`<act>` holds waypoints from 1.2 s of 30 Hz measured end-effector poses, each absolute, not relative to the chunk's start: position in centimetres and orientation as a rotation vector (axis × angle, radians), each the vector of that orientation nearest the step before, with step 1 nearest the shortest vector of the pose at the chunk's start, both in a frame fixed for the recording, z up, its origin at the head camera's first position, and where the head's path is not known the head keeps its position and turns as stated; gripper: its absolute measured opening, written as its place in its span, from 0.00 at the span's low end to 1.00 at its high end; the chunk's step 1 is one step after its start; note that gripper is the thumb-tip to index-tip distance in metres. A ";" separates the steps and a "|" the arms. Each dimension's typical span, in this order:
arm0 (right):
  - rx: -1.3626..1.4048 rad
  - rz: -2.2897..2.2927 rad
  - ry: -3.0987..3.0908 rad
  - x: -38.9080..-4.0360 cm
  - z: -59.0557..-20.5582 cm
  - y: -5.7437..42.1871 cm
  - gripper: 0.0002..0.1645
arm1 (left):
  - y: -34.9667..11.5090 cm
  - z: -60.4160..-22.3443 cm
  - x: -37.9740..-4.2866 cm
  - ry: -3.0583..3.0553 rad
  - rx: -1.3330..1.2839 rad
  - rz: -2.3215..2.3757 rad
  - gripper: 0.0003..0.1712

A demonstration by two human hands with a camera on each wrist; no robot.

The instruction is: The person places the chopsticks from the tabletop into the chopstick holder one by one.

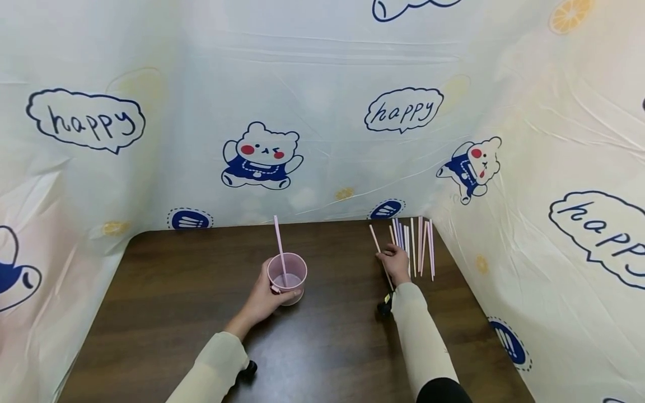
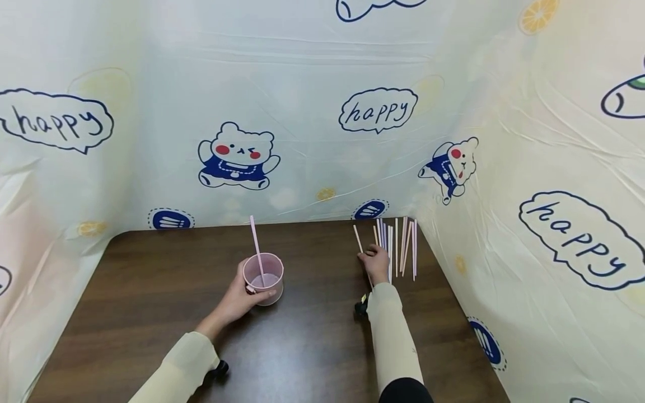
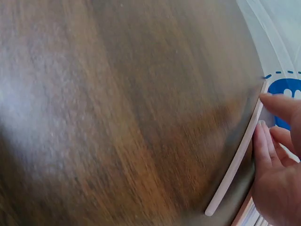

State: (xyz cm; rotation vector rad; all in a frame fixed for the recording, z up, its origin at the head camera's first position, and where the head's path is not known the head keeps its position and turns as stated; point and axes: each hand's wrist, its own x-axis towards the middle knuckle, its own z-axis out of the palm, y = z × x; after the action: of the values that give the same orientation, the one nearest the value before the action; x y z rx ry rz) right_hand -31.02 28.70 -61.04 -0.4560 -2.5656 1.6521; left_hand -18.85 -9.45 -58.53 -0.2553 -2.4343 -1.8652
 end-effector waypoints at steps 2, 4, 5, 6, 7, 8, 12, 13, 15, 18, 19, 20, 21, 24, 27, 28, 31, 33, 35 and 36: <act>-0.480 1.675 -2.534 -31.0 -61.2 28.7 0.33 | -9.4 -58.6 -18.8 -2.430 -0.263 -1.870 0.59; -0.495 1.680 -2.524 -31.0 -61.1 28.6 0.31 | -9.5 -58.6 -18.8 -2.427 -0.251 -1.890 0.59; -0.499 1.662 -2.534 -31.0 -61.0 28.5 0.30 | -9.5 -58.6 -18.8 -2.430 -0.246 -1.892 0.59; -0.506 1.638 -2.548 -31.0 -61.0 28.4 0.29 | -9.5 -58.7 -18.8 -2.437 -0.237 -1.894 0.59; -0.509 1.609 -2.567 -30.9 -60.9 28.3 0.29 | -9.6 -58.7 -18.8 -2.444 -0.235 -1.890 0.60; -0.511 1.571 -2.590 -31.0 -60.8 28.1 0.28 | -9.6 -58.7 -18.8 -2.446 -0.231 -1.890 0.60; -0.479 1.346 -2.677 -31.0 -60.8 27.5 0.23 | -9.5 -58.2 -18.5 -2.445 -0.235 -1.881 0.59; -0.467 1.286 -2.695 -31.0 -60.9 27.3 0.21 | -9.4 -57.9 -18.4 -2.442 -0.238 -1.881 0.59; -0.441 1.191 -2.728 -31.0 -60.7 26.9 0.17 | -9.3 -57.8 -18.3 -2.434 -0.239 -1.890 0.59; -0.392 1.141 -2.758 -30.9 -60.5 26.2 0.13 | -9.3 -57.8 -18.4 -2.444 -0.234 -1.893 0.59; -0.386 1.135 -2.763 -31.0 -60.4 26.0 0.12 | -9.4 -58.4 -18.7 -2.445 -0.234 -1.895 0.59; -0.377 1.124 -2.768 -31.0 -60.3 25.9 0.11 | -9.5 -58.8 -18.8 -2.450 -0.233 -1.894 0.60; -0.372 1.110 -2.774 -31.0 -60.4 25.7 0.10 | -9.6 -58.9 -18.9 -2.460 -0.231 -1.886 0.60; -0.379 1.050 -2.800 -31.2 -60.6 25.4 0.08 | -9.7 -59.0 -18.9 -2.473 -0.227 -1.873 0.60; -0.398 0.995 -2.825 -31.3 -60.7 25.0 0.08 | -9.7 -59.1 -18.8 -2.475 -0.230 -1.871 0.60; -0.400 0.981 -2.829 -31.3 -60.7 24.9 0.08 | -9.7 -59.0 -18.7 -2.471 -0.232 -1.876 0.60; -0.409 0.951 -2.827 -31.4 -60.4 24.5 0.08 | -9.6 -58.8 -18.7 -2.451 -0.237 -1.890 0.60; -0.413 0.940 -2.836 -31.4 -60.1 24.3 0.08 | -9.6 -58.7 -18.7 -2.446 -0.235 -1.886 0.60; -0.422 0.943 -2.850 -31.4 -59.7 24.0 0.08 | -9.7 -58.7 -18.7 -2.453 -0.233 -1.874 0.60; -0.428 0.952 -2.858 -31.3 -59.5 23.8 0.08 | -9.7 -58.7 -18.7 -2.453 -0.232 -1.875 0.60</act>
State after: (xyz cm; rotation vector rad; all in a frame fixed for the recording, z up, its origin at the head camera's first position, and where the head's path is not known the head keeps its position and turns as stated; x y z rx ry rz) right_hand -31.34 23.83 -59.51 -0.4278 -2.8578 0.9517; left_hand -18.73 -9.71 -58.72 -0.2318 -2.4528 -1.8748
